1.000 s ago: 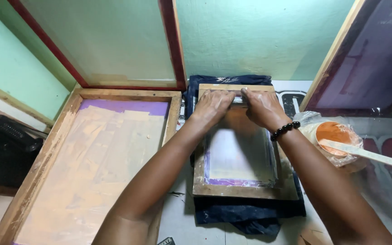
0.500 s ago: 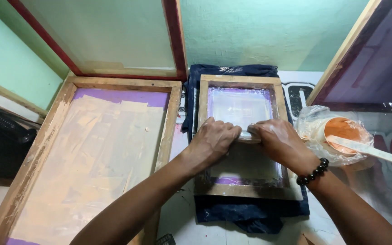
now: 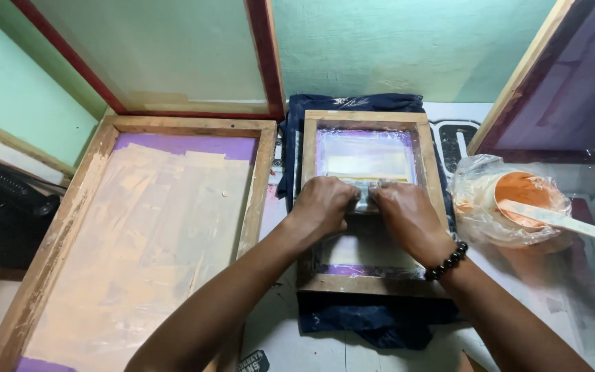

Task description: The person uses a squeegee to pull white ink across a screen printing frame placed over a dark garment. They repeatedly pull the squeegee from top to bottom to transfer the ink through the screen mesh onto the fabric below.

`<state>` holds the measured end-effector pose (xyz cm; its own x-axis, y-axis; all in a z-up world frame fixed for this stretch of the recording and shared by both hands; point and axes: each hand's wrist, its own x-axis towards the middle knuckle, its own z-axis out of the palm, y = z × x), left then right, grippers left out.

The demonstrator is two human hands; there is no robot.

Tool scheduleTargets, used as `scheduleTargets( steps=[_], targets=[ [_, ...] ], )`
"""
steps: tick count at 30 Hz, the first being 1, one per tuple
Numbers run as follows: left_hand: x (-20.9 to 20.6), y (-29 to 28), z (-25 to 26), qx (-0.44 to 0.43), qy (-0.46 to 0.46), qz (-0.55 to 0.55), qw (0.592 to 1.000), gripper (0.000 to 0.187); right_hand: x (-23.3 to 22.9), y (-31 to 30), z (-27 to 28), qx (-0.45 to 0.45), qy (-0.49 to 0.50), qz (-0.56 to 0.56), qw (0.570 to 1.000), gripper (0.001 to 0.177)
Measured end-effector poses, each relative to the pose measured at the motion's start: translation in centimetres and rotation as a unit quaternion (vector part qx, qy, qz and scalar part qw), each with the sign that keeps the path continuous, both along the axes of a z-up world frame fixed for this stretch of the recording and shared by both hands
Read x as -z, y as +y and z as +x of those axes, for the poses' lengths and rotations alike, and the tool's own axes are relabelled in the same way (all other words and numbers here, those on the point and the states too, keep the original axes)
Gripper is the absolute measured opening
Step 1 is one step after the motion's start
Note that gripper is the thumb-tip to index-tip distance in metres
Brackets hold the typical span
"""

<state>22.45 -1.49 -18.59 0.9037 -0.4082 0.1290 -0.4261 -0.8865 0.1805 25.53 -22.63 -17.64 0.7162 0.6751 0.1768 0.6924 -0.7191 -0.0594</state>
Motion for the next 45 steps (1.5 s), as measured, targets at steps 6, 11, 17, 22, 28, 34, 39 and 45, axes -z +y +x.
scheduleTargets(
  steps=[6, 11, 17, 22, 28, 34, 39, 45],
  targets=[
    [-8.4, 0.7, 2.2, 0.026, -0.001, -0.094, 0.995, 0.021, -5.3, 0.2, 3.0, 0.099, -0.036, -0.012, 0.994, 0.007],
    [-4.5, 0.4, 7.0, -0.004, -0.134, -0.034, 0.99, 0.011, -2.3, 1.6, 8.5, 0.101, -0.072, 0.02, 0.992, 0.015],
    [-1.6, 0.2, 4.0, 0.008, -0.159, -0.006, 0.987, 0.015, -1.5, 1.4, 6.1, 0.061, -0.048, -0.002, 0.997, 0.017],
    [-2.9, -0.3, -0.5, 0.034, -0.158, -0.023, 0.987, 0.015, -3.5, 0.2, 1.4, 0.007, -0.05, 0.005, 0.999, 0.008],
    [-6.1, -1.2, -4.9, 0.06, -0.138, -0.048, 0.987, 0.016, -7.1, -0.8, -3.6, 0.009, -0.004, 0.002, 1.0, 0.015],
    [-6.2, -1.1, -0.4, -0.001, -0.13, -0.011, 0.991, 0.011, -6.5, -0.1, 0.2, 0.087, -0.034, 0.009, 0.996, 0.008],
    [0.3, 0.1, 3.6, -0.048, -0.073, -0.07, 0.994, 0.004, 0.6, -0.3, 4.0, 0.04, -0.047, 0.048, 0.997, 0.014],
    [-5.6, -0.6, -2.2, 0.037, 0.089, -0.04, 0.995, 0.028, -3.5, -1.6, -3.7, 0.049, -0.003, -0.009, 0.999, 0.008]
  ],
)
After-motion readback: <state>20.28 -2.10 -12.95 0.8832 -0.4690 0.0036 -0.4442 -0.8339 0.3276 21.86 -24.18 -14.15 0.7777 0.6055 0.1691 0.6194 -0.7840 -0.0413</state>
